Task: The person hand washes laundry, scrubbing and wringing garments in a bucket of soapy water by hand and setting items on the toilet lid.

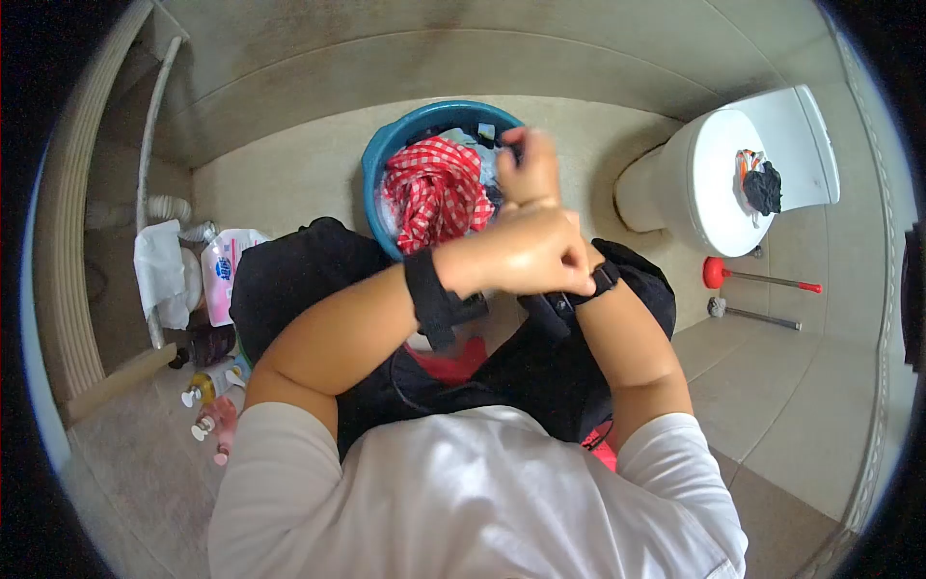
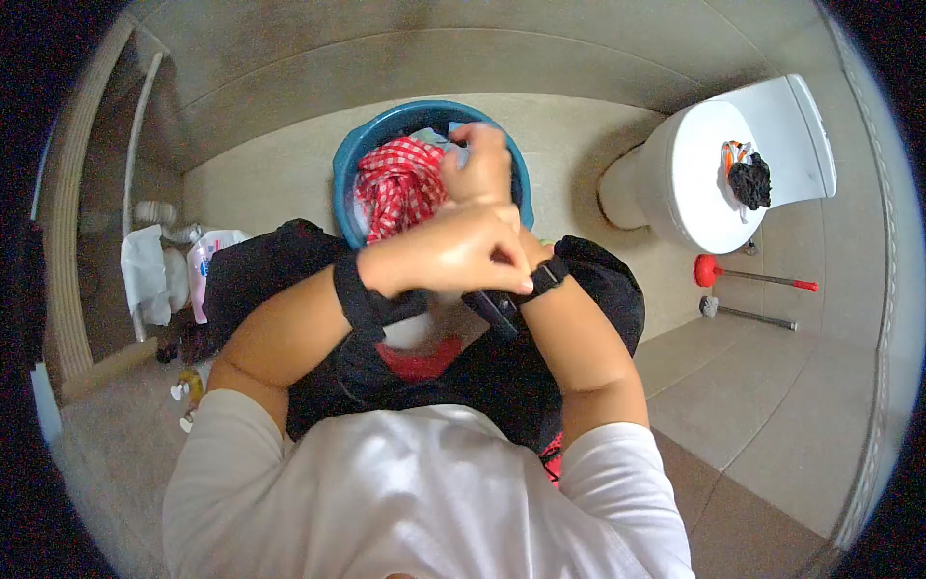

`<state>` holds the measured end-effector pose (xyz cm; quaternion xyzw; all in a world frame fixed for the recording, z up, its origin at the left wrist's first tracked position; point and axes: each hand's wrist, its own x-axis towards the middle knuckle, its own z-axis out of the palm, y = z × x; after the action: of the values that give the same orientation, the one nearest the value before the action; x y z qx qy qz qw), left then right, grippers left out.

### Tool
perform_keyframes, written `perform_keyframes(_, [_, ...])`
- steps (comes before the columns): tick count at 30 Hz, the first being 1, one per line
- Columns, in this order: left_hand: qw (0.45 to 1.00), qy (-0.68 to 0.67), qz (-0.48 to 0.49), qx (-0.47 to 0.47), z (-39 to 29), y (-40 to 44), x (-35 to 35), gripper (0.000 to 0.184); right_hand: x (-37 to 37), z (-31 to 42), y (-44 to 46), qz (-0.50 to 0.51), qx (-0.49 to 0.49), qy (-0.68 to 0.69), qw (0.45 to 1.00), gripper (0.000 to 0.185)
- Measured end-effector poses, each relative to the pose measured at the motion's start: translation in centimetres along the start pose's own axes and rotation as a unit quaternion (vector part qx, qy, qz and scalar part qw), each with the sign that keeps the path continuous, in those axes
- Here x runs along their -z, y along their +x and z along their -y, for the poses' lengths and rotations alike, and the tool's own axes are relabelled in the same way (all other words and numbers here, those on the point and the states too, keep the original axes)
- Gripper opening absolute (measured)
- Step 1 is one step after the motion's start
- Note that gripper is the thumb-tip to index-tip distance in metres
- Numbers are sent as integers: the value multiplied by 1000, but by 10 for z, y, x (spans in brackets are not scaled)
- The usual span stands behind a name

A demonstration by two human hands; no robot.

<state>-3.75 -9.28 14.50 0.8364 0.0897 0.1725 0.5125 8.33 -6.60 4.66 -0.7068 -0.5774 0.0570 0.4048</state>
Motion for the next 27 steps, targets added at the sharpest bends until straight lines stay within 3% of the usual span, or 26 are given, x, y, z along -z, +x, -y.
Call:
perform_keyframes(1, [992,-114,56,10,4,4,10,17,-1,-16,3,-35,-103,66,992,25])
perform_keyframes(3, [983,-176,-44,34,16,6,38,20,29,-16,10,-20,-294,314,903,23])
perform_keyframes(4, [944,-299,-134,46,33,10,45,19,37,-12,6,-50,-300,457,836,24])
perform_keyframes(5, [881,-414,-222,57,54,12,50,18,48,-4,7,-37,-414,455,788,26])
perform_keyframes(7, [762,-491,-364,212,88,3,72,9,45,-11,-5,8,-380,349,856,24])
perform_keyframes(9, [621,-564,-476,264,154,-3,69,3,27,-26,-33,125,-126,136,975,19])
perform_keyframes(11, [589,-539,-529,288,168,-10,52,3,26,11,-53,157,-87,146,973,15])
perform_keyframes(13, [606,-457,-548,352,183,-11,41,13,29,48,-57,124,76,106,984,15])
perform_keyframes(15, [590,-460,-553,367,178,-14,39,17,34,83,-58,135,131,126,974,17])
perform_keyframes(16, [614,-426,-563,353,185,-15,37,18,28,89,-63,134,143,110,974,18])
perform_keyframes(18, [662,-374,-542,358,186,-20,40,22,15,97,-73,109,119,106,981,23])
perform_keyframes(20, [661,-327,-567,366,209,-22,37,21,11,103,-75,102,102,120,982,27])
perform_keyframes(22, [657,-280,-592,373,221,-22,35,21,6,103,-76,132,-39,224,965,35])
perform_keyframes(24, [726,-141,-575,350,216,-19,33,23,8,104,-74,155,-55,207,964,36])
perform_keyframes(27, [731,-92,-572,361,208,-16,32,22,14,104,-68,205,-61,158,964,36])
